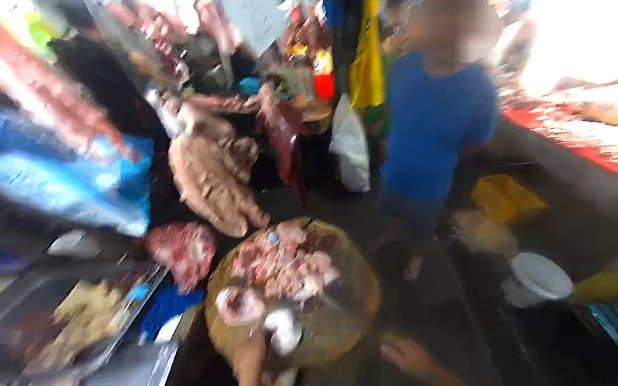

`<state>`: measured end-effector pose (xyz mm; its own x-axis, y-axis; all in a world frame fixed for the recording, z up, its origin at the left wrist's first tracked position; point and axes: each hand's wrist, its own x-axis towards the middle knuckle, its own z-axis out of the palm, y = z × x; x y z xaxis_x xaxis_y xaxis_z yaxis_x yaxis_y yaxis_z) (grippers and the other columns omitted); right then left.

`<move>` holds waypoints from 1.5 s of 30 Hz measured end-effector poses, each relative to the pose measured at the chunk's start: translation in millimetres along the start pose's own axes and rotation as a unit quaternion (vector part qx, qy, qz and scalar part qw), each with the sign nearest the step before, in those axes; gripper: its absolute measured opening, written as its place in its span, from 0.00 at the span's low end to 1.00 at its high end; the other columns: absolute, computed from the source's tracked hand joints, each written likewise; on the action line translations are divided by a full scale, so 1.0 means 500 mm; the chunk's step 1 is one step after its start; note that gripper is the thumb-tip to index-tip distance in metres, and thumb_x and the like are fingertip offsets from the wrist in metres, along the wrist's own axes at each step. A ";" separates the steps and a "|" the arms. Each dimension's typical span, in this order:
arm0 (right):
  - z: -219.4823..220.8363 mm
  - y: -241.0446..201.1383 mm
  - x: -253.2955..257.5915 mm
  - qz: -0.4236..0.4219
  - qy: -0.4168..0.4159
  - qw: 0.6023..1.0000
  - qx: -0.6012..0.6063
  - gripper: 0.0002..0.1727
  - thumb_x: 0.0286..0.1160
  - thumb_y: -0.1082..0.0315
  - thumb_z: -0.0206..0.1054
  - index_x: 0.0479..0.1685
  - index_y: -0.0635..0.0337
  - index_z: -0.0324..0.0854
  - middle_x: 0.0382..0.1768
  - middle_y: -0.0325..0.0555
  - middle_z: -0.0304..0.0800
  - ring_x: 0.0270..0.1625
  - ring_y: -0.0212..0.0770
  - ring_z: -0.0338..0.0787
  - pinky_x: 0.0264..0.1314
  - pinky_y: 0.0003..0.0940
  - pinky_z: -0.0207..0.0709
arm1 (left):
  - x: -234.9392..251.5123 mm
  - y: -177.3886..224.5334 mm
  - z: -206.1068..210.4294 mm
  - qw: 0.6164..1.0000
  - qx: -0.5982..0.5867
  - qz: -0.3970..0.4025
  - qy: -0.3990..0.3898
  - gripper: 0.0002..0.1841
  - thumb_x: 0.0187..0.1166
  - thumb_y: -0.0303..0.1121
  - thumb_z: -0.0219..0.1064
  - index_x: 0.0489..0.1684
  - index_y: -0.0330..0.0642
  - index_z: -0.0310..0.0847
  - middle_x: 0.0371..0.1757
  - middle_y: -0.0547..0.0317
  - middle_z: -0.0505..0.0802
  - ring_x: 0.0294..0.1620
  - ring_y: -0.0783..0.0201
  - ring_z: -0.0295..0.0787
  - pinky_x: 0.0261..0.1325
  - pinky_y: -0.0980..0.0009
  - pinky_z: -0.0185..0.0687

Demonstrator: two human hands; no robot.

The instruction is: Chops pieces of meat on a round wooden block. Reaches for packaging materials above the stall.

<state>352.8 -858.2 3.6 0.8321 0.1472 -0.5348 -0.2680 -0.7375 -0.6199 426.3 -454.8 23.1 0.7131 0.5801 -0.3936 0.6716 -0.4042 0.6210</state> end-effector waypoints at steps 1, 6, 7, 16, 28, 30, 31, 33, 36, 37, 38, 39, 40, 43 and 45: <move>-0.034 -0.020 0.003 -0.003 -0.013 1.000 -0.025 0.37 0.83 0.30 0.52 0.59 0.55 0.86 0.48 0.55 0.92 0.55 0.54 0.92 0.64 0.63 0.82 | -0.017 0.032 -0.015 1.000 0.020 -0.021 0.008 0.39 0.84 0.65 0.58 0.65 0.31 0.85 0.64 0.29 0.89 0.69 0.34 0.85 0.72 0.33 0.75; -0.150 -0.041 0.134 -0.095 -0.035 0.984 -0.146 0.35 0.86 0.34 0.51 0.62 0.57 0.85 0.42 0.58 0.93 0.47 0.59 0.93 0.54 0.66 0.83 | 0.018 0.089 0.010 0.989 0.037 -0.133 0.060 0.37 0.75 0.64 0.66 0.62 0.35 0.86 0.63 0.31 0.89 0.68 0.32 0.84 0.68 0.28 0.75; -0.168 -0.036 0.167 -0.110 -0.051 0.980 -0.159 0.36 0.86 0.33 0.51 0.63 0.56 0.85 0.42 0.59 0.93 0.47 0.59 0.93 0.55 0.67 0.82 | 0.040 0.086 0.020 0.985 0.029 -0.154 0.072 0.37 0.74 0.65 0.67 0.61 0.36 0.87 0.62 0.32 0.90 0.68 0.33 0.85 0.67 0.28 0.76; -0.287 -0.074 0.325 -0.139 -0.251 0.947 -0.145 0.40 0.81 0.26 0.49 0.53 0.55 0.86 0.32 0.50 0.88 0.35 0.49 0.89 0.44 0.58 0.85 | 0.066 0.148 0.074 0.972 -0.055 -0.181 0.140 0.28 0.80 0.52 0.65 0.53 0.30 0.86 0.55 0.30 0.90 0.60 0.35 0.88 0.63 0.31 0.79; -0.268 -0.110 0.401 -0.136 -0.275 0.938 -0.164 0.43 0.82 0.24 0.42 0.49 0.56 0.82 0.26 0.48 0.83 0.24 0.47 0.85 0.30 0.51 0.83 | -0.132 0.074 0.219 0.957 -0.101 -0.206 0.176 0.32 0.87 0.58 0.57 0.52 0.31 0.84 0.46 0.33 0.92 0.50 0.36 0.91 0.56 0.35 0.85; -0.273 -0.111 0.392 -0.166 -0.256 0.934 -0.186 0.42 0.82 0.24 0.42 0.46 0.55 0.82 0.26 0.47 0.84 0.26 0.47 0.86 0.33 0.52 0.84 | -0.140 0.072 0.242 0.948 -0.093 -0.234 0.196 0.31 0.89 0.58 0.53 0.51 0.33 0.84 0.48 0.33 0.92 0.54 0.35 0.90 0.57 0.33 0.83; -0.280 -0.118 0.382 -0.194 -0.240 0.932 -0.188 0.41 0.83 0.25 0.42 0.45 0.55 0.83 0.25 0.47 0.84 0.26 0.47 0.87 0.33 0.52 0.84 | -0.139 0.070 0.243 0.946 -0.086 -0.235 0.205 0.30 0.90 0.57 0.51 0.48 0.35 0.85 0.48 0.34 0.92 0.54 0.36 0.91 0.56 0.33 0.83; -0.304 -0.147 0.347 -0.283 -0.204 0.925 -0.153 0.37 0.86 0.30 0.45 0.46 0.55 0.84 0.24 0.44 0.84 0.26 0.45 0.87 0.34 0.51 0.83 | -0.133 0.055 0.239 0.946 -0.067 -0.220 0.229 0.28 0.91 0.53 0.48 0.43 0.37 0.87 0.45 0.37 0.93 0.53 0.37 0.91 0.54 0.34 0.83; -0.338 -0.222 0.289 -0.477 -0.160 0.864 0.011 0.32 0.91 0.40 0.47 0.50 0.61 0.84 0.22 0.37 0.83 0.21 0.33 0.84 0.24 0.37 0.83 | -0.136 0.057 0.216 0.950 -0.059 -0.196 0.237 0.26 0.92 0.49 0.47 0.44 0.36 0.86 0.46 0.37 0.93 0.55 0.38 0.91 0.56 0.34 0.82; -0.342 -0.250 0.276 -0.540 -0.156 0.823 0.085 0.34 0.92 0.39 0.47 0.52 0.64 0.83 0.22 0.36 0.83 0.20 0.30 0.82 0.21 0.33 0.82 | -0.133 0.054 0.214 0.951 -0.059 -0.186 0.239 0.26 0.92 0.49 0.47 0.45 0.36 0.86 0.46 0.37 0.93 0.55 0.38 0.91 0.56 0.33 0.83; -0.340 -0.277 0.267 -0.586 -0.156 0.782 0.147 0.36 0.91 0.36 0.46 0.52 0.64 0.81 0.22 0.36 0.83 0.20 0.28 0.81 0.20 0.30 0.81 | -0.130 0.052 0.213 0.952 -0.056 -0.183 0.239 0.26 0.92 0.49 0.47 0.46 0.36 0.86 0.46 0.37 0.93 0.54 0.38 0.92 0.56 0.33 0.83; -0.332 -0.298 0.262 -0.616 -0.154 0.751 0.183 0.37 0.89 0.32 0.43 0.51 0.60 0.80 0.22 0.35 0.81 0.20 0.27 0.80 0.21 0.29 0.80 | -0.126 0.049 0.213 0.953 -0.051 -0.181 0.238 0.26 0.92 0.49 0.46 0.45 0.36 0.86 0.46 0.37 0.93 0.54 0.39 0.92 0.56 0.34 0.83; -0.317 -0.302 0.267 -0.630 -0.152 0.737 0.193 0.40 0.86 0.28 0.40 0.48 0.58 0.80 0.21 0.35 0.80 0.20 0.27 0.80 0.21 0.29 0.80 | -0.123 0.046 0.214 0.954 -0.046 -0.179 0.237 0.26 0.92 0.48 0.46 0.45 0.36 0.86 0.45 0.38 0.93 0.53 0.39 0.92 0.55 0.34 0.83; -0.276 -0.197 0.340 -0.550 -0.173 0.816 -0.024 0.43 0.86 0.28 0.40 0.47 0.62 0.83 0.20 0.42 0.82 0.22 0.37 0.84 0.26 0.40 0.84 | -0.119 0.038 0.215 0.954 -0.050 -0.184 0.230 0.26 0.92 0.48 0.46 0.44 0.36 0.86 0.46 0.37 0.93 0.54 0.38 0.91 0.56 0.34 0.83; -0.286 -0.164 0.374 -0.352 -0.232 0.860 -0.288 0.43 0.86 0.28 0.41 0.57 0.61 0.83 0.36 0.56 0.90 0.43 0.56 0.93 0.50 0.59 0.85 | -0.114 0.027 0.204 0.953 -0.055 -0.196 0.227 0.26 0.91 0.48 0.47 0.42 0.38 0.87 0.45 0.39 0.93 0.54 0.39 0.92 0.55 0.35 0.83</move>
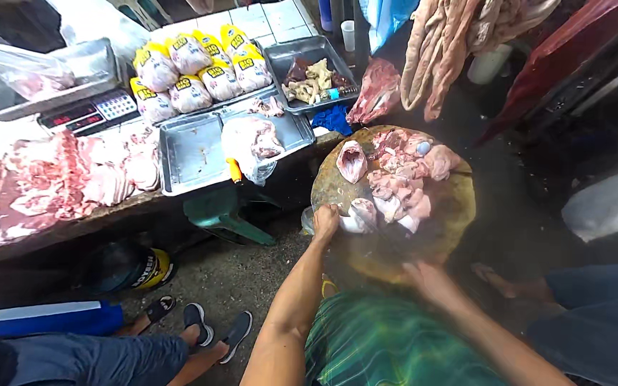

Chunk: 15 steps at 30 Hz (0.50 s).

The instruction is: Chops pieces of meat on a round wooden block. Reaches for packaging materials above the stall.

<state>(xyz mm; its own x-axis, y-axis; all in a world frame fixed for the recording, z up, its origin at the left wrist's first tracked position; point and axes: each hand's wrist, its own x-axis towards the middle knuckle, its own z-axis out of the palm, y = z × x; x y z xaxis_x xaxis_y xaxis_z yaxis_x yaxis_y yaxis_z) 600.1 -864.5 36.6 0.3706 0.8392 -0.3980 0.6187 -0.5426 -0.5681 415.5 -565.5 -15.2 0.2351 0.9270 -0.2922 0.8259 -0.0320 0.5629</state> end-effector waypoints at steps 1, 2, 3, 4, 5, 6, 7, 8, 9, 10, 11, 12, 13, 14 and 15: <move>-0.008 0.007 -0.002 0.074 -0.049 0.996 -0.029 0.44 0.85 0.27 0.40 0.59 0.60 0.83 0.43 0.59 0.91 0.51 0.59 0.93 0.57 0.63 0.83 | 0.006 -0.007 -0.006 1.000 0.001 -0.010 -0.006 0.25 0.90 0.48 0.49 0.40 0.38 0.87 0.45 0.39 0.93 0.55 0.40 0.92 0.55 0.35 0.83; -0.025 0.006 -0.006 0.112 -0.063 0.991 -0.042 0.45 0.83 0.25 0.41 0.57 0.59 0.84 0.44 0.59 0.91 0.52 0.60 0.92 0.57 0.64 0.83 | 0.015 -0.016 -0.017 1.000 0.000 -0.019 -0.012 0.24 0.89 0.48 0.51 0.40 0.39 0.88 0.46 0.40 0.94 0.55 0.40 0.91 0.56 0.35 0.82; -0.041 0.011 -0.020 0.131 -0.064 0.989 -0.040 0.45 0.83 0.25 0.41 0.54 0.59 0.85 0.42 0.58 0.91 0.50 0.59 0.92 0.55 0.65 0.82 | 0.019 -0.031 -0.029 0.999 -0.002 -0.023 -0.022 0.23 0.88 0.48 0.53 0.40 0.39 0.89 0.46 0.40 0.94 0.55 0.40 0.91 0.57 0.34 0.82; -0.052 0.023 -0.035 0.139 -0.061 0.988 -0.019 0.44 0.83 0.25 0.42 0.51 0.58 0.86 0.38 0.57 0.90 0.45 0.57 0.92 0.51 0.63 0.82 | 0.010 -0.046 -0.035 0.999 0.001 -0.021 -0.039 0.22 0.87 0.48 0.55 0.40 0.40 0.90 0.46 0.40 0.94 0.54 0.39 0.92 0.57 0.33 0.82; -0.057 0.036 -0.040 0.141 -0.057 0.988 0.011 0.44 0.82 0.24 0.41 0.48 0.56 0.86 0.33 0.53 0.88 0.38 0.53 0.90 0.45 0.59 0.83 | 0.005 -0.052 -0.044 0.999 0.004 -0.012 -0.048 0.22 0.86 0.47 0.56 0.37 0.40 0.90 0.42 0.41 0.94 0.51 0.40 0.92 0.53 0.33 0.82; -0.057 0.043 -0.046 0.140 -0.050 0.988 0.043 0.43 0.82 0.24 0.41 0.46 0.55 0.86 0.29 0.50 0.86 0.32 0.50 0.88 0.40 0.56 0.83 | -0.007 -0.055 -0.051 0.998 0.002 0.000 -0.058 0.21 0.85 0.47 0.57 0.33 0.40 0.88 0.39 0.41 0.93 0.46 0.40 0.92 0.49 0.33 0.82; -0.053 0.039 -0.054 0.137 -0.038 0.987 0.069 0.42 0.83 0.25 0.41 0.46 0.55 0.85 0.27 0.48 0.85 0.29 0.49 0.87 0.37 0.55 0.83 | -0.028 -0.058 -0.051 0.998 -0.005 0.012 -0.068 0.21 0.85 0.47 0.59 0.31 0.40 0.88 0.35 0.41 0.92 0.42 0.41 0.91 0.45 0.35 0.82; -0.048 0.024 -0.061 0.130 -0.022 0.987 0.089 0.42 0.84 0.26 0.41 0.46 0.55 0.85 0.25 0.48 0.84 0.27 0.48 0.87 0.35 0.54 0.83 | -0.051 -0.056 -0.053 0.996 -0.008 0.018 -0.085 0.21 0.86 0.47 0.60 0.31 0.40 0.88 0.34 0.42 0.92 0.40 0.42 0.91 0.45 0.36 0.82; -0.044 0.000 -0.066 0.115 0.002 0.988 0.101 0.40 0.85 0.28 0.42 0.45 0.56 0.85 0.24 0.47 0.83 0.25 0.47 0.86 0.33 0.53 0.83 | -0.072 -0.052 -0.052 0.995 -0.010 0.024 -0.098 0.21 0.87 0.47 0.60 0.31 0.40 0.88 0.33 0.43 0.92 0.39 0.43 0.90 0.45 0.37 0.82; -0.043 -0.030 -0.070 0.090 0.035 0.990 0.106 0.39 0.87 0.30 0.42 0.45 0.56 0.84 0.24 0.46 0.83 0.25 0.46 0.86 0.32 0.52 0.83 | -0.085 -0.052 -0.046 0.994 -0.009 0.030 -0.106 0.21 0.86 0.47 0.60 0.31 0.40 0.88 0.32 0.45 0.92 0.38 0.45 0.90 0.45 0.38 0.82; -0.045 -0.063 -0.072 0.052 0.078 0.990 0.107 0.37 0.88 0.32 0.44 0.46 0.56 0.84 0.23 0.45 0.83 0.25 0.44 0.86 0.32 0.51 0.83 | -0.092 -0.053 -0.040 0.993 -0.007 0.032 -0.113 0.21 0.86 0.48 0.60 0.29 0.41 0.88 0.32 0.46 0.91 0.38 0.46 0.90 0.45 0.39 0.81; -0.048 -0.096 -0.071 -0.002 0.131 0.985 0.109 0.35 0.90 0.35 0.45 0.47 0.58 0.85 0.23 0.43 0.84 0.25 0.42 0.86 0.32 0.48 0.83 | -0.096 -0.053 -0.035 0.993 -0.008 0.026 -0.118 0.22 0.86 0.48 0.59 0.29 0.41 0.87 0.32 0.46 0.91 0.39 0.47 0.90 0.45 0.40 0.81; -0.052 -0.125 -0.066 -0.066 0.189 0.973 0.112 0.33 0.91 0.39 0.47 0.47 0.59 0.85 0.22 0.41 0.84 0.24 0.39 0.87 0.30 0.44 0.84 | -0.098 -0.054 -0.030 0.993 -0.009 0.019 -0.120 0.22 0.86 0.48 0.59 0.29 0.41 0.87 0.32 0.46 0.91 0.39 0.47 0.90 0.45 0.40 0.81; -0.057 -0.150 -0.057 -0.128 0.240 0.954 0.121 0.32 0.91 0.41 0.48 0.47 0.62 0.85 0.22 0.40 0.84 0.23 0.36 0.86 0.27 0.41 0.84 | -0.099 -0.054 -0.027 0.993 -0.011 0.011 -0.121 0.22 0.86 0.49 0.58 0.29 0.41 0.86 0.32 0.46 0.91 0.39 0.47 0.90 0.45 0.40 0.81; -0.064 -0.173 -0.044 -0.188 0.283 0.930 0.139 0.34 0.92 0.41 0.47 0.48 0.64 0.86 0.21 0.41 0.84 0.22 0.35 0.85 0.25 0.39 0.84 | -0.099 -0.054 -0.026 0.993 -0.010 0.005 -0.121 0.22 0.87 0.49 0.58 0.29 0.41 0.86 0.32 0.46 0.91 0.39 0.47 0.90 0.44 0.40 0.81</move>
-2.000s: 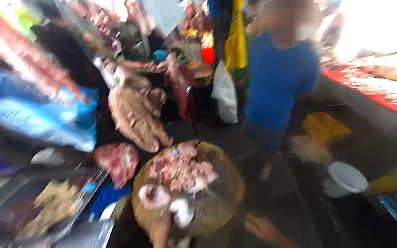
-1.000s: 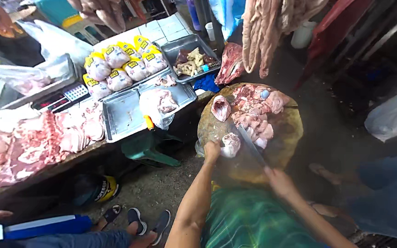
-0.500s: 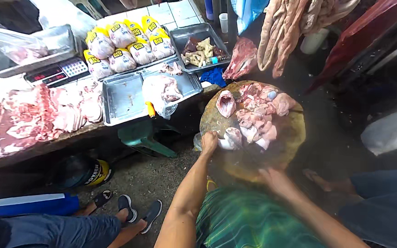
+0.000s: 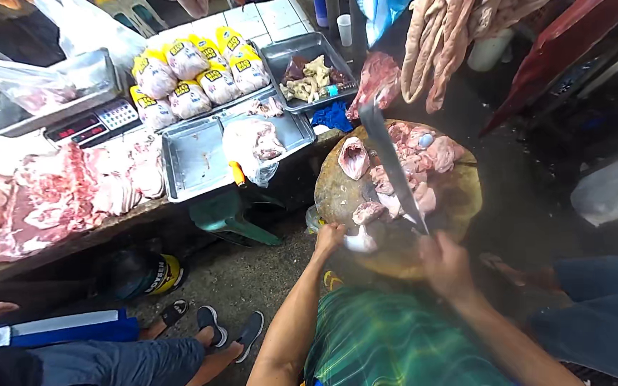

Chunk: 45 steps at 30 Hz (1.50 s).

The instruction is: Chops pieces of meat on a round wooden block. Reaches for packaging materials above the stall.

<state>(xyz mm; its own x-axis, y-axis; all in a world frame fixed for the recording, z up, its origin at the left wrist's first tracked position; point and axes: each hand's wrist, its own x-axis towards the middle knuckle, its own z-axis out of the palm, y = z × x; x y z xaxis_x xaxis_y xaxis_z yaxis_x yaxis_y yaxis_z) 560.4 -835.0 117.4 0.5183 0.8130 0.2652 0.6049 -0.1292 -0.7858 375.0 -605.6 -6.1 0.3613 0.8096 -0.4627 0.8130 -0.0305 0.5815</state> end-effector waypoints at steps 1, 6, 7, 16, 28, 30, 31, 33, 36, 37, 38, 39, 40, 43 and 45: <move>0.011 -0.011 0.021 -0.055 0.035 0.997 0.036 0.36 0.92 0.40 0.47 0.50 0.67 0.86 0.21 0.41 0.84 0.21 0.33 0.84 0.23 0.37 0.84 | 0.001 0.000 0.000 1.000 0.001 -0.005 0.001 0.22 0.87 0.49 0.57 0.30 0.41 0.86 0.33 0.45 0.91 0.39 0.46 0.90 0.44 0.40 0.81; 0.112 0.063 0.042 -0.053 0.027 0.998 0.030 0.35 0.92 0.39 0.45 0.47 0.65 0.84 0.21 0.44 0.83 0.21 0.37 0.84 0.26 0.38 0.84 | 0.005 -0.005 0.001 1.000 -0.015 -0.018 0.009 0.23 0.87 0.49 0.56 0.30 0.41 0.87 0.33 0.45 0.91 0.38 0.46 0.89 0.42 0.40 0.81; 0.127 0.093 0.022 0.038 -0.044 0.997 -0.049 0.34 0.91 0.43 0.47 0.51 0.67 0.86 0.25 0.51 0.88 0.27 0.45 0.90 0.34 0.46 0.87 | 0.003 -0.007 -0.003 1.000 -0.021 -0.015 0.007 0.23 0.88 0.49 0.56 0.31 0.40 0.87 0.34 0.44 0.91 0.39 0.45 0.89 0.44 0.39 0.81; 0.040 0.049 0.048 0.195 -0.140 0.964 -0.117 0.36 0.92 0.38 0.43 0.47 0.62 0.85 0.28 0.51 0.87 0.33 0.50 0.90 0.41 0.55 0.84 | 0.014 -0.031 -0.008 0.999 -0.033 -0.026 0.010 0.24 0.90 0.49 0.54 0.31 0.40 0.86 0.31 0.45 0.90 0.36 0.47 0.88 0.41 0.41 0.80; 0.090 0.141 -0.005 0.271 -0.311 0.890 -0.193 0.43 0.86 0.29 0.38 0.53 0.61 0.84 0.41 0.58 0.91 0.50 0.58 0.93 0.55 0.62 0.83 | 0.033 -0.057 -0.029 0.998 -0.027 -0.040 0.028 0.25 0.90 0.52 0.53 0.34 0.43 0.88 0.33 0.44 0.92 0.39 0.44 0.91 0.43 0.37 0.82; 0.066 0.110 -0.012 0.266 -0.282 0.904 -0.182 0.41 0.88 0.31 0.38 0.50 0.60 0.84 0.35 0.55 0.89 0.45 0.56 0.92 0.50 0.59 0.82 | 0.026 -0.069 -0.034 0.998 -0.037 -0.034 0.038 0.26 0.90 0.52 0.52 0.34 0.43 0.88 0.32 0.45 0.92 0.37 0.45 0.90 0.42 0.38 0.82; 0.059 0.095 -0.018 0.243 -0.250 0.923 -0.163 0.40 0.89 0.32 0.39 0.48 0.60 0.84 0.31 0.53 0.88 0.40 0.53 0.92 0.46 0.57 0.83 | 0.026 -0.073 -0.032 0.998 -0.043 -0.025 0.040 0.26 0.91 0.52 0.51 0.34 0.42 0.87 0.31 0.46 0.91 0.35 0.46 0.90 0.41 0.39 0.82; 0.062 0.080 -0.037 0.176 -0.185 0.961 -0.104 0.36 0.90 0.36 0.43 0.45 0.59 0.84 0.22 0.47 0.83 0.28 0.46 0.87 0.34 0.50 0.81 | 0.029 -0.079 -0.026 0.998 -0.048 -0.006 0.044 0.27 0.92 0.52 0.49 0.34 0.43 0.87 0.29 0.48 0.90 0.34 0.48 0.89 0.40 0.40 0.82; 0.087 0.100 -0.058 0.151 -0.234 0.956 -0.090 0.35 0.89 0.35 0.44 0.48 0.59 0.83 0.23 0.45 0.83 0.28 0.45 0.87 0.34 0.48 0.82 | 0.025 -0.074 -0.029 0.998 -0.032 -0.008 0.047 0.29 0.94 0.51 0.46 0.37 0.39 0.87 0.34 0.43 0.91 0.42 0.44 0.90 0.48 0.37 0.80; 0.092 0.113 -0.058 0.189 -0.295 0.928 -0.125 0.38 0.88 0.32 0.43 0.52 0.59 0.83 0.29 0.51 0.88 0.37 0.51 0.91 0.43 0.54 0.85 | 0.019 -0.071 -0.033 0.999 -0.024 -0.009 0.045 0.29 0.94 0.51 0.45 0.40 0.37 0.88 0.37 0.41 0.92 0.44 0.42 0.90 0.51 0.35 0.81; 0.093 0.124 -0.053 0.236 -0.347 0.894 -0.154 0.42 0.86 0.28 0.40 0.55 0.59 0.83 0.36 0.55 0.90 0.45 0.56 0.93 0.51 0.59 0.84 | 0.013 -0.065 -0.036 0.999 -0.022 -0.013 0.048 0.29 0.94 0.51 0.44 0.40 0.37 0.87 0.36 0.40 0.91 0.43 0.42 0.90 0.50 0.36 0.81; 0.088 0.133 -0.048 0.266 -0.362 0.877 -0.170 0.44 0.84 0.26 0.39 0.55 0.59 0.83 0.39 0.56 0.91 0.49 0.57 0.93 0.54 0.62 0.84 | 0.004 -0.056 -0.038 0.998 -0.030 -0.016 0.058 0.29 0.94 0.51 0.45 0.38 0.36 0.85 0.34 0.40 0.90 0.39 0.42 0.89 0.45 0.37 0.81; 0.079 0.138 -0.044 0.285 -0.352 0.874 -0.178 0.45 0.84 0.25 0.39 0.53 0.58 0.84 0.40 0.57 0.91 0.49 0.58 0.93 0.53 0.62 0.83 | -0.008 -0.043 -0.043 0.996 -0.045 -0.016 0.069 0.29 0.94 0.52 0.45 0.36 0.37 0.83 0.31 0.42 0.87 0.34 0.44 0.87 0.40 0.40 0.80; 0.052 0.144 -0.036 0.326 -0.280 0.888 -0.161 0.43 0.87 0.29 0.39 0.50 0.62 0.84 0.38 0.58 0.89 0.47 0.58 0.91 0.52 0.62 0.82 | -0.018 -0.001 -0.042 0.989 -0.088 0.027 0.113 0.29 0.94 0.52 0.44 0.39 0.36 0.82 0.31 0.43 0.87 0.34 0.45 0.86 0.39 0.42 0.81; 0.039 0.141 -0.021 0.325 -0.252 0.900 -0.144 0.42 0.89 0.31 0.38 0.48 0.62 0.84 0.36 0.56 0.88 0.44 0.56 0.91 0.50 0.60 0.81 | -0.001 0.025 -0.022 0.987 -0.069 0.060 0.129 0.30 0.95 0.53 0.41 0.45 0.35 0.83 0.37 0.39 0.89 0.40 0.41 0.90 0.44 0.38 0.84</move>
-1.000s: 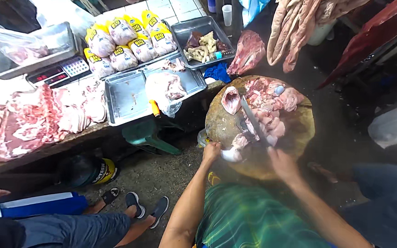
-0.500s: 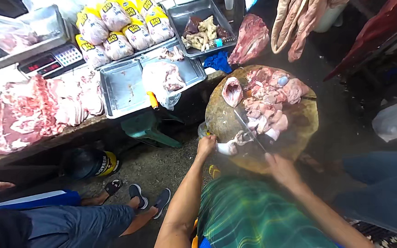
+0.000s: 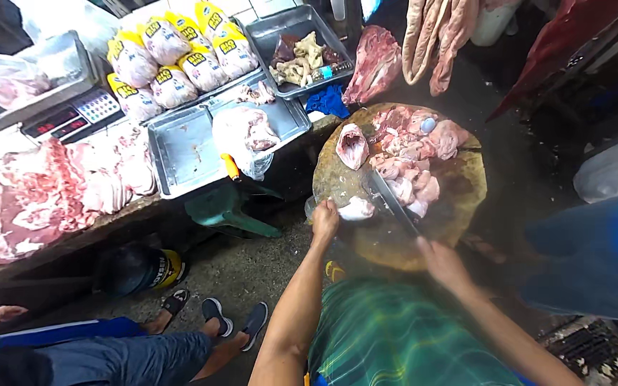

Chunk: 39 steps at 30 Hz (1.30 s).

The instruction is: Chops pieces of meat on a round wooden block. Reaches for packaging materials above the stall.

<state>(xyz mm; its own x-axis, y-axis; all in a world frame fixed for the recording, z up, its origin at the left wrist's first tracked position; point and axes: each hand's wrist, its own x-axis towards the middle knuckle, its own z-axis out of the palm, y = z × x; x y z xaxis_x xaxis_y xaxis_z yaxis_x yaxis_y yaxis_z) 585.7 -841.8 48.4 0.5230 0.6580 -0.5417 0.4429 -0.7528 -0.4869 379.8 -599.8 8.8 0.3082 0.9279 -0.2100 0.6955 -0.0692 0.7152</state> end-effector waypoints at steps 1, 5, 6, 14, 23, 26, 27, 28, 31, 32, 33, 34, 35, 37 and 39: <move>-0.011 -0.012 -0.005 -0.023 0.015 1.000 0.008 0.41 0.89 0.32 0.38 0.48 0.61 0.84 0.34 0.55 0.87 0.42 0.55 0.91 0.49 0.59 0.82 | 0.009 -0.003 0.017 1.000 0.027 0.013 0.000 0.30 0.95 0.53 0.40 0.47 0.36 0.83 0.40 0.38 0.91 0.44 0.39 0.91 0.46 0.37 0.85; -0.044 -0.101 -0.044 -0.264 0.181 0.940 0.118 0.35 0.92 0.39 0.42 0.40 0.60 0.85 0.20 0.41 0.82 0.23 0.38 0.85 0.27 0.43 0.82 | 0.040 -0.031 0.058 0.993 0.116 0.027 -0.001 0.30 0.94 0.54 0.38 0.50 0.39 0.82 0.42 0.38 0.92 0.48 0.37 0.92 0.47 0.35 0.85; -0.049 -0.129 -0.045 -0.334 0.221 0.902 0.163 0.35 0.92 0.39 0.43 0.39 0.61 0.84 0.18 0.39 0.81 0.20 0.34 0.83 0.23 0.38 0.80 | 0.045 -0.031 0.060 0.992 0.124 0.024 0.003 0.31 0.94 0.54 0.37 0.50 0.39 0.81 0.41 0.38 0.92 0.48 0.37 0.92 0.47 0.36 0.85; 0.067 -0.089 0.046 -0.142 0.041 0.988 -0.040 0.41 0.88 0.31 0.40 0.55 0.61 0.84 0.37 0.58 0.92 0.45 0.57 0.94 0.51 0.60 0.85 | 0.070 -0.024 0.053 0.985 0.168 -0.029 -0.023 0.32 0.95 0.53 0.36 0.55 0.39 0.84 0.47 0.38 0.94 0.55 0.38 0.92 0.57 0.36 0.84; 0.000 -0.032 0.042 0.014 -0.022 0.992 0.121 0.44 0.88 0.30 0.34 0.45 0.60 0.83 0.25 0.49 0.83 0.23 0.47 0.85 0.30 0.51 0.83 | 0.008 0.029 0.047 0.989 0.062 -0.046 -0.123 0.33 0.93 0.59 0.41 0.67 0.38 0.78 0.51 0.36 0.92 0.53 0.40 0.92 0.57 0.37 0.85; -0.003 -0.059 0.008 -0.104 0.087 0.987 0.085 0.39 0.90 0.33 0.38 0.42 0.58 0.84 0.24 0.47 0.83 0.28 0.47 0.87 0.37 0.54 0.82 | -0.008 0.020 0.064 0.973 0.185 0.030 -0.135 0.25 0.86 0.53 0.61 0.65 0.41 0.84 0.59 0.39 0.91 0.58 0.40 0.91 0.61 0.38 0.85; -0.008 -0.073 -0.006 -0.153 0.127 0.976 0.089 0.37 0.91 0.36 0.40 0.42 0.59 0.85 0.23 0.45 0.83 0.27 0.45 0.87 0.35 0.51 0.83 | -0.015 0.016 0.066 0.971 0.199 0.041 -0.124 0.23 0.86 0.51 0.61 0.63 0.41 0.86 0.60 0.40 0.90 0.58 0.41 0.91 0.62 0.40 0.85; -0.015 -0.090 -0.019 -0.210 0.171 0.958 0.097 0.36 0.92 0.38 0.42 0.41 0.59 0.85 0.21 0.43 0.83 0.25 0.41 0.87 0.31 0.47 0.83 | -0.022 0.015 0.065 0.971 0.205 0.046 -0.112 0.22 0.87 0.50 0.59 0.58 0.41 0.87 0.60 0.41 0.90 0.57 0.43 0.91 0.61 0.41 0.86; -0.039 -0.156 -0.039 -0.382 0.281 0.864 0.168 0.36 0.92 0.40 0.44 0.41 0.63 0.86 0.19 0.40 0.84 0.20 0.33 0.84 0.23 0.37 0.83 | -0.031 0.010 0.073 0.973 0.205 0.060 -0.088 0.21 0.86 0.51 0.59 0.49 0.41 0.90 0.54 0.46 0.92 0.53 0.46 0.92 0.57 0.43 0.87; -0.042 -0.178 -0.037 -0.424 0.289 0.834 0.203 0.36 0.92 0.39 0.44 0.44 0.65 0.85 0.20 0.40 0.84 0.21 0.32 0.83 0.23 0.36 0.83 | -0.033 0.010 0.078 0.973 0.204 0.061 -0.086 0.21 0.86 0.51 0.59 0.47 0.42 0.90 0.53 0.47 0.92 0.52 0.47 0.92 0.56 0.43 0.87; -0.039 -0.196 -0.029 -0.452 0.292 0.812 0.226 0.37 0.91 0.37 0.43 0.46 0.64 0.83 0.21 0.40 0.83 0.21 0.31 0.83 0.23 0.34 0.83 | -0.033 0.010 0.082 0.973 0.206 0.061 -0.083 0.21 0.86 0.51 0.59 0.45 0.42 0.90 0.52 0.47 0.93 0.51 0.47 0.92 0.55 0.43 0.87; -0.026 -0.203 -0.015 -0.460 0.290 0.807 0.231 0.37 0.91 0.35 0.42 0.47 0.62 0.82 0.21 0.39 0.82 0.21 0.30 0.82 0.23 0.34 0.82 | -0.034 0.010 0.085 0.973 0.209 0.060 -0.080 0.21 0.85 0.51 0.59 0.44 0.42 0.90 0.51 0.48 0.93 0.50 0.47 0.92 0.54 0.43 0.87; -0.001 -0.192 0.004 -0.443 0.283 0.825 0.209 0.37 0.90 0.35 0.42 0.48 0.62 0.82 0.20 0.39 0.81 0.20 0.31 0.82 0.23 0.34 0.82 | -0.034 0.009 0.089 0.972 0.213 0.059 -0.076 0.22 0.85 0.52 0.59 0.43 0.43 0.90 0.50 0.48 0.93 0.50 0.47 0.93 0.53 0.43 0.88; 0.056 -0.135 0.032 -0.307 0.204 0.927 0.064 0.35 0.91 0.40 0.44 0.50 0.65 0.85 0.24 0.49 0.87 0.27 0.45 0.90 0.33 0.46 0.87 | -0.037 0.004 0.087 0.972 0.219 0.054 -0.071 0.22 0.85 0.52 0.60 0.40 0.42 0.90 0.49 0.47 0.93 0.49 0.46 0.93 0.52 0.43 0.87; 0.066 -0.096 0.055 -0.096 0.021 0.993 -0.070 0.42 0.88 0.31 0.38 0.57 0.61 0.83 0.42 0.58 0.93 0.51 0.58 0.94 0.56 0.61 0.84 | -0.035 0.014 0.083 0.972 0.218 0.042 -0.077 0.22 0.86 0.51 0.59 0.40 0.41 0.91 0.50 0.46 0.93 0.52 0.45 0.92 0.55 0.41 0.87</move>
<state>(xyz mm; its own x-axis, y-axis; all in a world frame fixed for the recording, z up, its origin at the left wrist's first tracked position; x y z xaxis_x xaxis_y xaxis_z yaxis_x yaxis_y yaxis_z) 554.7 -786.9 34.2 0.4480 0.7907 -0.4173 0.6324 -0.6102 -0.4772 406.4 -631.7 -10.1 0.4459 0.8487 -0.2844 0.8625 -0.3225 0.3900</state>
